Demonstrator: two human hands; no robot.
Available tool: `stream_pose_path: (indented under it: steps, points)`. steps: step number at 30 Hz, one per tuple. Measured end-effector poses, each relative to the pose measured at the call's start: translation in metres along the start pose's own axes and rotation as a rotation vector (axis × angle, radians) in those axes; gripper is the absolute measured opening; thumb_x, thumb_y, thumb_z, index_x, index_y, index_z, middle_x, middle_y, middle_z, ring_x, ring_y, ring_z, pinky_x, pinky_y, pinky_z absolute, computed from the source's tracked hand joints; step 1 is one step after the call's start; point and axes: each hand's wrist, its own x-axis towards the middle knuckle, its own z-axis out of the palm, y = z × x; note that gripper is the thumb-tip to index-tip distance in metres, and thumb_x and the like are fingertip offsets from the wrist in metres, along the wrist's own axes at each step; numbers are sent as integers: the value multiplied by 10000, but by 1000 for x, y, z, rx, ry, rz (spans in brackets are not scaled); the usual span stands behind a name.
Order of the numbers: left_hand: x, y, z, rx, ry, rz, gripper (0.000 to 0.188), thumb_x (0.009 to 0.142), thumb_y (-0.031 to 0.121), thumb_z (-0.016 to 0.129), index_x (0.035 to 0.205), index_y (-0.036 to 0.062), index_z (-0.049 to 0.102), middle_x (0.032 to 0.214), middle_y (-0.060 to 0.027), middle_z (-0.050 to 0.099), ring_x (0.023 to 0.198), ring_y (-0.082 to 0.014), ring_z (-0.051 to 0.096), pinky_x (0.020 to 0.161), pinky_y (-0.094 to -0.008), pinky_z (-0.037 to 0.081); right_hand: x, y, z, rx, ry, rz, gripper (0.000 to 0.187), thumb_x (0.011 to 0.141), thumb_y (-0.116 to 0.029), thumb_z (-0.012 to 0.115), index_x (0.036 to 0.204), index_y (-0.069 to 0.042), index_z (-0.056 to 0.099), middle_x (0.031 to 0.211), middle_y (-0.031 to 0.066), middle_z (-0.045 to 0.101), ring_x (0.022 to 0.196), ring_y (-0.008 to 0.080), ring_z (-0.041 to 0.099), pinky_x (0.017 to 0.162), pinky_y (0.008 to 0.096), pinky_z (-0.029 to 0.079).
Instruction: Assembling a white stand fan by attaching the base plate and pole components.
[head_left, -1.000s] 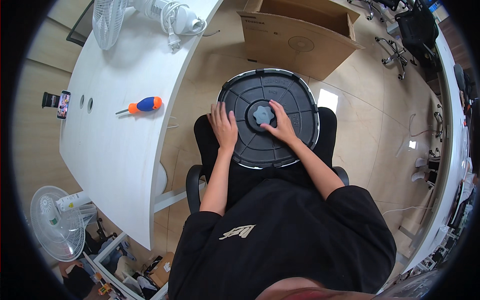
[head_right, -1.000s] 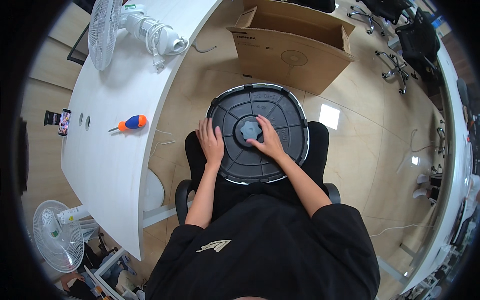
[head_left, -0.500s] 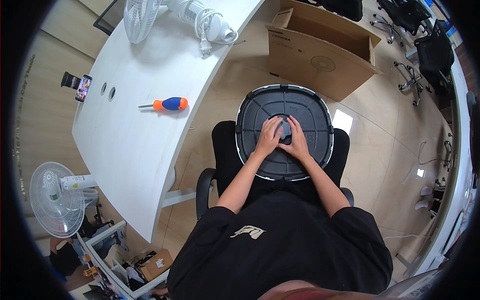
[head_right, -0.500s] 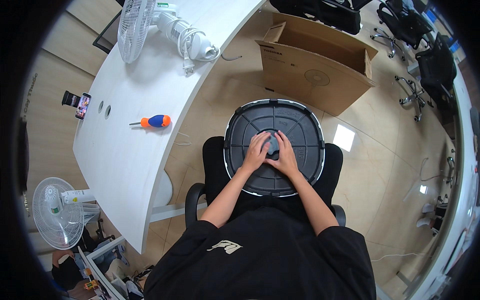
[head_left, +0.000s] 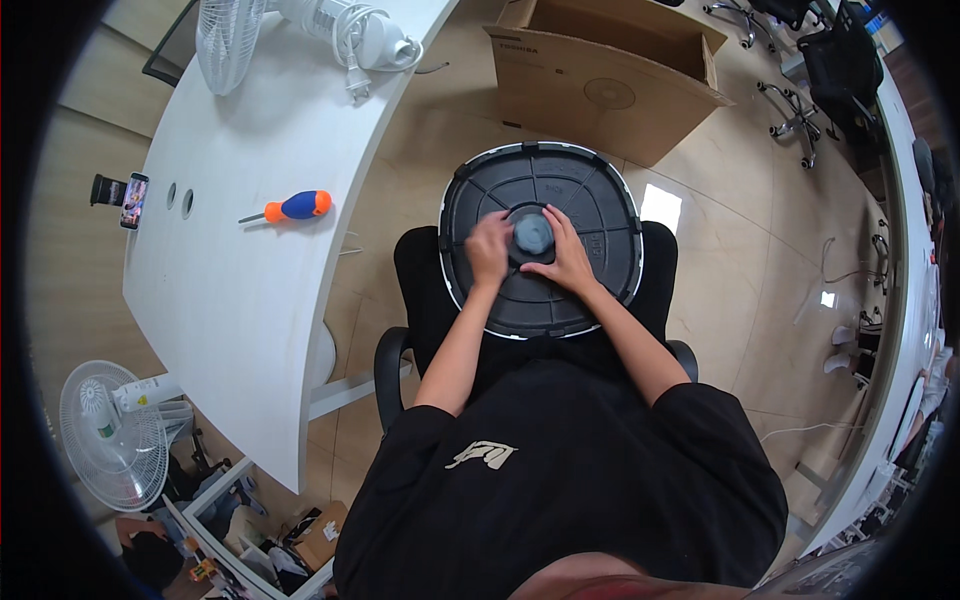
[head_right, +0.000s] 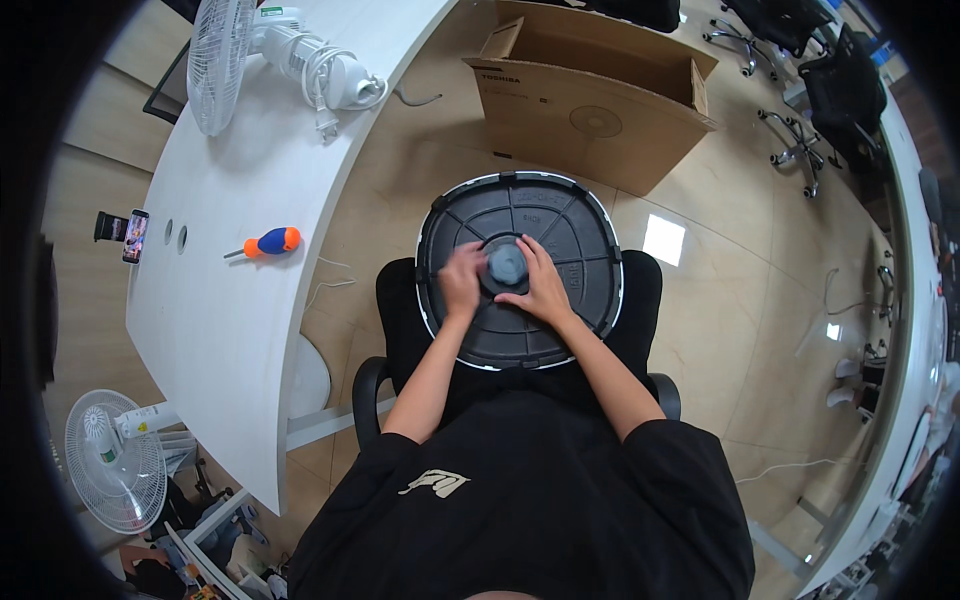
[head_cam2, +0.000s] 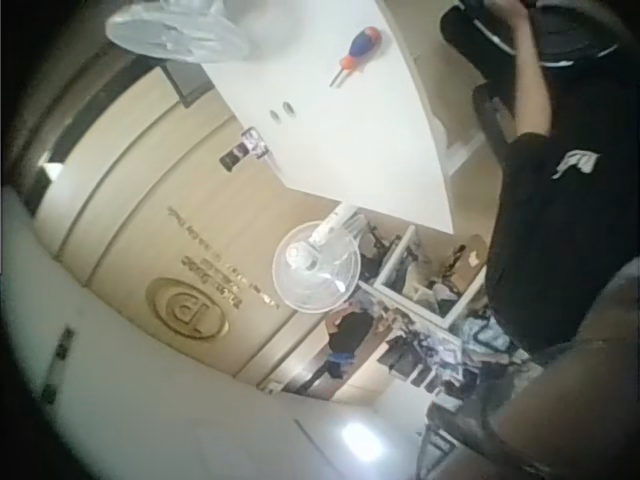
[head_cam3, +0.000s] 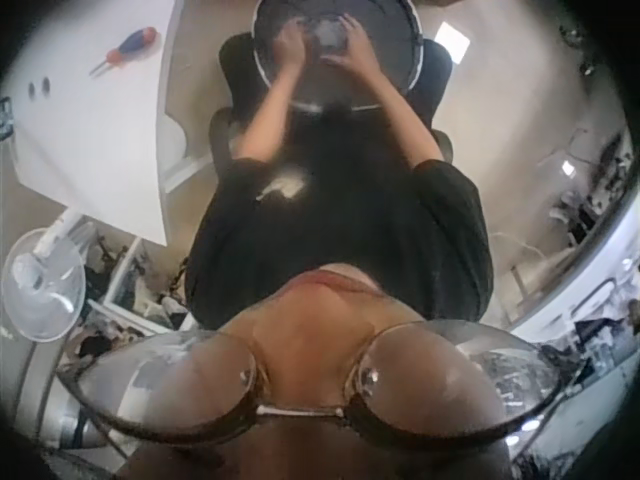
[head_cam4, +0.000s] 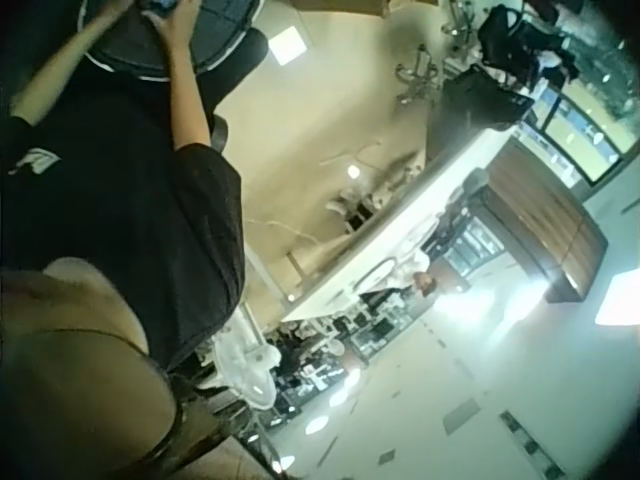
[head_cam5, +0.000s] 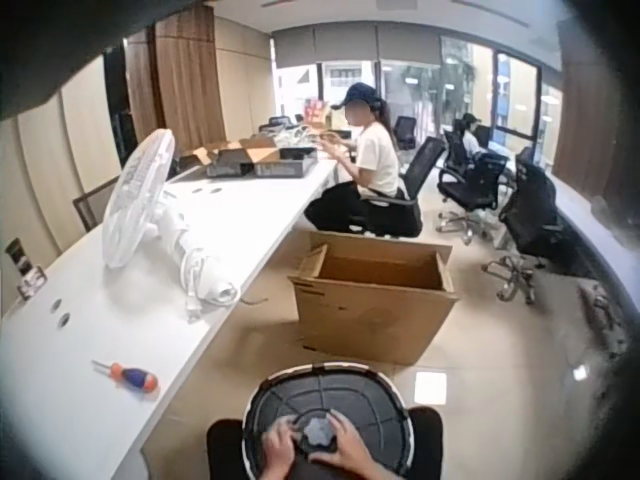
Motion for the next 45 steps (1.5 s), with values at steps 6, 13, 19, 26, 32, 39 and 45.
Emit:
stream_pose_path:
  steps: [6, 13, 19, 26, 32, 39, 45]
  points:
    - [-4, -7, -6, -33, 36, -122, 360, 1037, 247, 385, 878, 28, 621, 815, -159, 645, 788, -361, 627, 743, -450, 468, 0, -1, -1, -13, -7, -1, 1147, 564, -423, 929, 1469, -26, 347, 1495, 209, 378, 1361, 397, 414, 1120, 456, 370]
    - [4, -1, 5, 120, 55, 427, 510, 1059, 400, 346, 1155, 24, 678, 1043, -130, 716, 963, -258, 679, 848, -359, 504, 0, 0, -1, -6, -3, -19, 1155, 568, -417, 930, 1476, -26, 334, 1498, 209, 373, 1365, 396, 407, 1122, 457, 368]
    - [-4, -23, -24, -360, -76, -220, 628, 1073, 380, 365, 604, 3, 545, 535, -54, 518, 495, -164, 480, 513, -339, 359, 0, -2, -2, 5, 12, -9, 1141, 572, -421, 922, 1468, -19, 340, 1484, 215, 377, 1357, 405, 404, 1127, 452, 360]
    - [17, 21, 15, -81, 89, 273, 437, 1068, 342, 377, 1012, 24, 672, 788, -111, 706, 772, -299, 689, 791, -384, 533, 0, -1, -3, 2, 3, -1, 1152, 573, -420, 922, 1475, -23, 327, 1489, 212, 368, 1359, 405, 401, 1126, 452, 363]
    - [38, 13, -31, -156, 42, -289, 679, 1081, 405, 324, 535, 33, 486, 437, -64, 433, 431, -186, 505, 478, -341, 374, -1, -1, -5, 20, 24, 2, 1169, 572, -424, 923, 1482, -24, 308, 1499, 212, 346, 1365, 405, 396, 1128, 454, 361]
    - [30, 22, -13, -289, -72, -182, 533, 1084, 375, 326, 871, -6, 632, 752, -106, 641, 745, -235, 650, 734, -338, 496, 2, 1, -3, 22, 28, 40, 1184, 573, -432, 923, 1491, -27, 294, 1500, 213, 341, 1371, 415, 387, 1130, 455, 361]
    - [30, 22, -14, -39, -91, -294, 574, 1085, 363, 328, 813, -18, 658, 721, -129, 663, 664, -219, 619, 645, -380, 460, -1, 3, -3, 54, 47, 50, 1243, 560, -426, 932, 1514, -40, 235, 1522, 216, 295, 1380, 420, 375, 1132, 460, 369]
